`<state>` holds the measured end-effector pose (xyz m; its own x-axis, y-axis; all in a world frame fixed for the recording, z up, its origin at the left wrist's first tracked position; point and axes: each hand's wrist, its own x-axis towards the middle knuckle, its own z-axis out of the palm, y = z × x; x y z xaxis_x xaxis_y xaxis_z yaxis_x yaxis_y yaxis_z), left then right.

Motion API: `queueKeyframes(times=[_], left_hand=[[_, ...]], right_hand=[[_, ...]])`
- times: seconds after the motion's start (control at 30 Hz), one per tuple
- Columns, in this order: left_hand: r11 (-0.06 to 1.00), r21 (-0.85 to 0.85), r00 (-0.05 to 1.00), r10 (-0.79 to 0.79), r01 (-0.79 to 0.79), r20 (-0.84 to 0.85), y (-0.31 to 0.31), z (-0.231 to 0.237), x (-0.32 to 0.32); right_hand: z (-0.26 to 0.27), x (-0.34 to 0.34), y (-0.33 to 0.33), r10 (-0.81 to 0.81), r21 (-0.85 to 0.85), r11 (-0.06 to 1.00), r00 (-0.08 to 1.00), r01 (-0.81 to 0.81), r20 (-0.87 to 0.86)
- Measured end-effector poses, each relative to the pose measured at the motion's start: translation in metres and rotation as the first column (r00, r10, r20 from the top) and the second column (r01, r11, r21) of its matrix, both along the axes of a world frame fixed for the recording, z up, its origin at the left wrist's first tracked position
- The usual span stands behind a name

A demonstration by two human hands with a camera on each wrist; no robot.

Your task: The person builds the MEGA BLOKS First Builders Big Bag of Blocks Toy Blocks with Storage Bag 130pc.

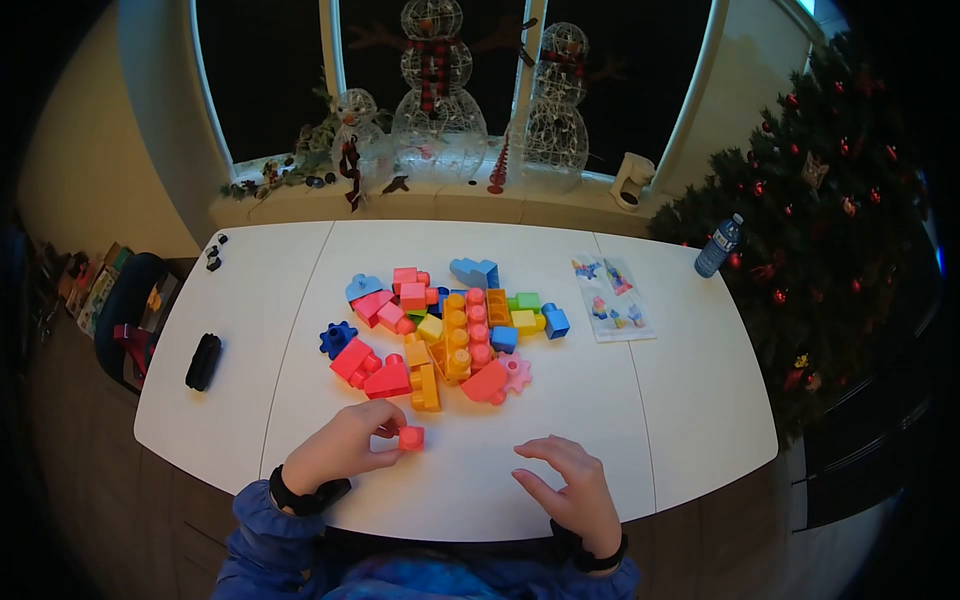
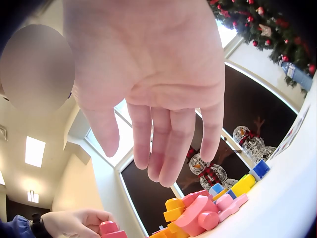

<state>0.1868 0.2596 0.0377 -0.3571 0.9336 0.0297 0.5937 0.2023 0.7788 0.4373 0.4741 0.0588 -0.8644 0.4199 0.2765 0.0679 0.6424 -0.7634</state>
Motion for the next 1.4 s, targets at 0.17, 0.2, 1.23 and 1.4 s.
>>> queueKeyframes(times=[0.17, 0.2, 1.23, 1.4], left_hand=[[1.0, -0.018, 0.999, 0.0, -0.001, -0.048, 0.0, -0.008, 0.0], [1.0, -0.025, 0.998, 0.001, -0.002, -0.056, -0.001, -0.01, 0.0], [0.995, -0.085, 0.788, -0.008, -0.056, -0.615, 0.088, -0.018, -0.134], [0.998, 0.034, 0.856, 0.062, -0.051, -0.513, 0.061, 0.009, -0.108]], right_hand=[[-0.003, 0.004, 0.0, -0.014, -0.026, 1.0, 1.0, 0.015, 0.027], [-0.003, 0.004, 0.0, -0.013, -0.029, 0.999, 0.999, 0.014, 0.031], [-0.004, 0.013, 0.008, -0.08, -0.012, 0.997, 0.996, 0.081, 0.029], [-0.002, 0.007, 0.006, -0.035, -0.009, 0.999, 0.999, 0.035, 0.024]])
